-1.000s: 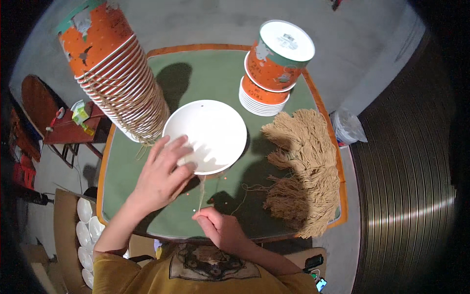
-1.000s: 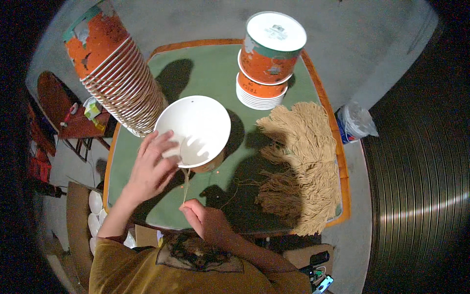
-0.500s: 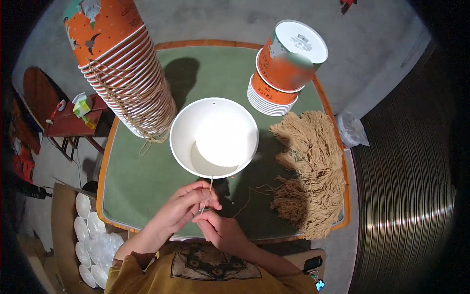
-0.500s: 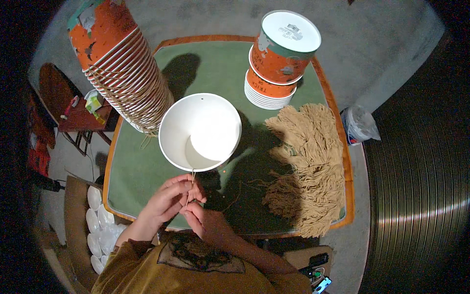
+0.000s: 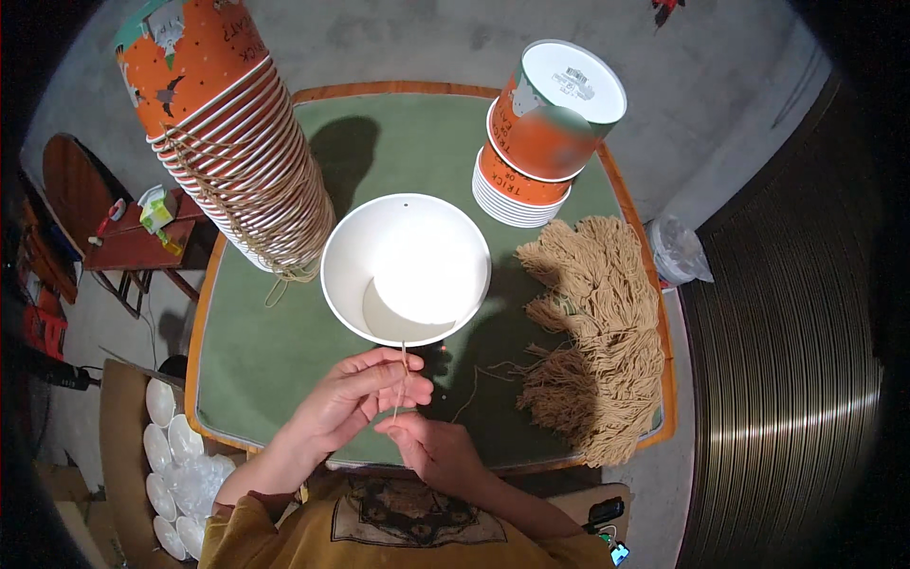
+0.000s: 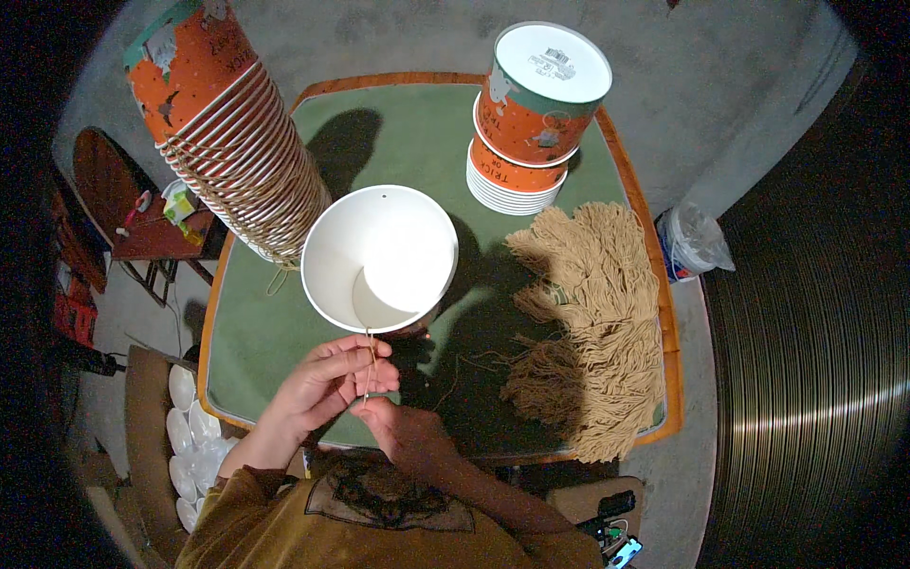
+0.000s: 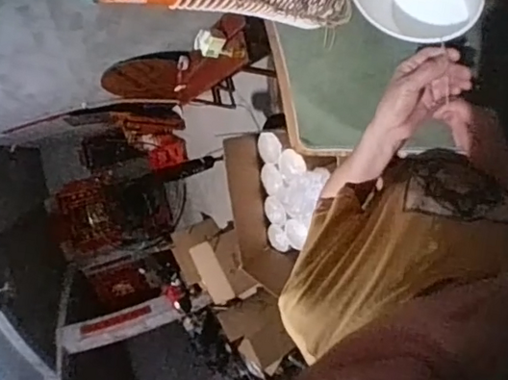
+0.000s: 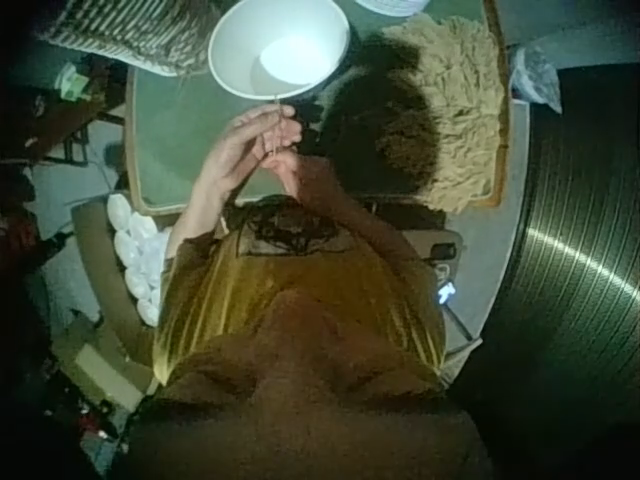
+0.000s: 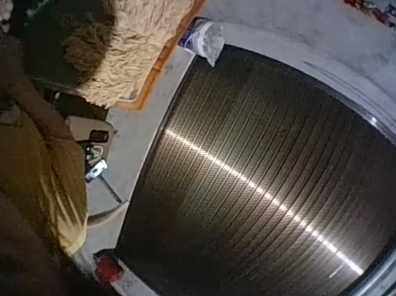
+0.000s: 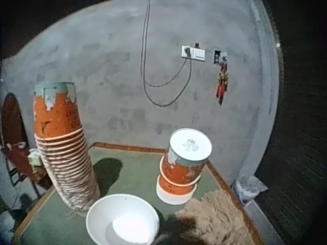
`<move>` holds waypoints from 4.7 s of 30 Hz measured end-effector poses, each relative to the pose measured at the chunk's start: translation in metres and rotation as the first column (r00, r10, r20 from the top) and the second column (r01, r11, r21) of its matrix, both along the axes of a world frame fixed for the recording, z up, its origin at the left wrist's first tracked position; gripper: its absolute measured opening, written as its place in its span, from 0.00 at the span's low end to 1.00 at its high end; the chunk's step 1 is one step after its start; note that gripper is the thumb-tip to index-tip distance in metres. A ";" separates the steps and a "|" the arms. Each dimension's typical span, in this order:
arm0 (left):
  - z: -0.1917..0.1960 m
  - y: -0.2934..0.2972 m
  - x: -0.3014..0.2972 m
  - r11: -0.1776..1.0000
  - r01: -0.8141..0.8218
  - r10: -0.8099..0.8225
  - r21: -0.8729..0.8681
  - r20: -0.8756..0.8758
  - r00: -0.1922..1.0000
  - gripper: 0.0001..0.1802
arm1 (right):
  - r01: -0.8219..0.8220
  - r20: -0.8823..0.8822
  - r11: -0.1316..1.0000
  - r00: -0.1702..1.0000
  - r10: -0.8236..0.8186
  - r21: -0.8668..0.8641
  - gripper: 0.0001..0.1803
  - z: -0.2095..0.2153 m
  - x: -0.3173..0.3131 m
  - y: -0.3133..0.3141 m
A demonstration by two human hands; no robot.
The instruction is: Tying thin strings through pre-punched holes in paper cups and organizing them into stacks.
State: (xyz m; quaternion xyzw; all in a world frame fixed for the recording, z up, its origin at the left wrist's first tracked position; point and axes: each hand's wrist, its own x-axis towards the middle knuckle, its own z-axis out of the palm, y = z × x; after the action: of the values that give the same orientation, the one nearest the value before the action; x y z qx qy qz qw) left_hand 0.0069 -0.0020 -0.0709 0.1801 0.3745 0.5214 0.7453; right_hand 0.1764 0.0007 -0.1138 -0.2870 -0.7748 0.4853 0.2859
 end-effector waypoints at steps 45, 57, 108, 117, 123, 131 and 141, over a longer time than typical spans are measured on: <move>0.019 0.015 -0.002 0.985 -0.148 0.164 0.090 -0.208 0.964 0.09 | -0.049 0.160 0.994 0.987 0.032 0.101 0.08 0.002 0.004 0.000; -0.008 0.008 0.022 0.889 -0.391 0.442 0.238 -0.225 0.868 0.09 | -0.234 0.036 0.971 0.972 0.232 0.045 0.10 0.032 0.032 -0.010; 0.039 -0.043 0.049 0.741 0.303 0.483 0.599 -0.789 0.380 0.23 | -0.325 -0.689 0.658 0.590 -0.421 -0.680 0.14 0.071 0.020 0.054; 0.029 -0.048 0.039 0.669 0.523 0.538 0.528 -0.829 0.149 0.14 | 0.086 -0.033 0.989 0.995 -0.090 -0.119 0.18 0.064 0.055 0.023; 0.038 -0.050 0.032 0.645 0.539 0.570 0.542 -0.811 0.133 0.14 | 0.009 -0.065 0.950 0.998 0.012 0.311 0.13 0.048 0.037 0.015; 0.056 -0.032 0.004 0.688 0.553 0.678 0.470 -0.687 -0.260 0.17 | 0.307 -0.155 0.844 0.952 -0.265 0.440 0.07 0.037 0.022 0.018; 0.053 -0.017 0.002 0.739 0.521 0.552 0.427 -0.828 -0.104 0.14 | 0.445 -0.276 0.654 0.895 -0.350 0.612 0.13 0.024 -0.007 0.029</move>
State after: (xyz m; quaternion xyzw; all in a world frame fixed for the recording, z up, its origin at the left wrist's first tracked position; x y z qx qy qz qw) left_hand 0.0093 -0.0190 -0.0184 0.7527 0.5790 0.3055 0.0700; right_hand 0.1696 0.0301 -0.0902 -0.2967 -0.7924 0.1228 0.5186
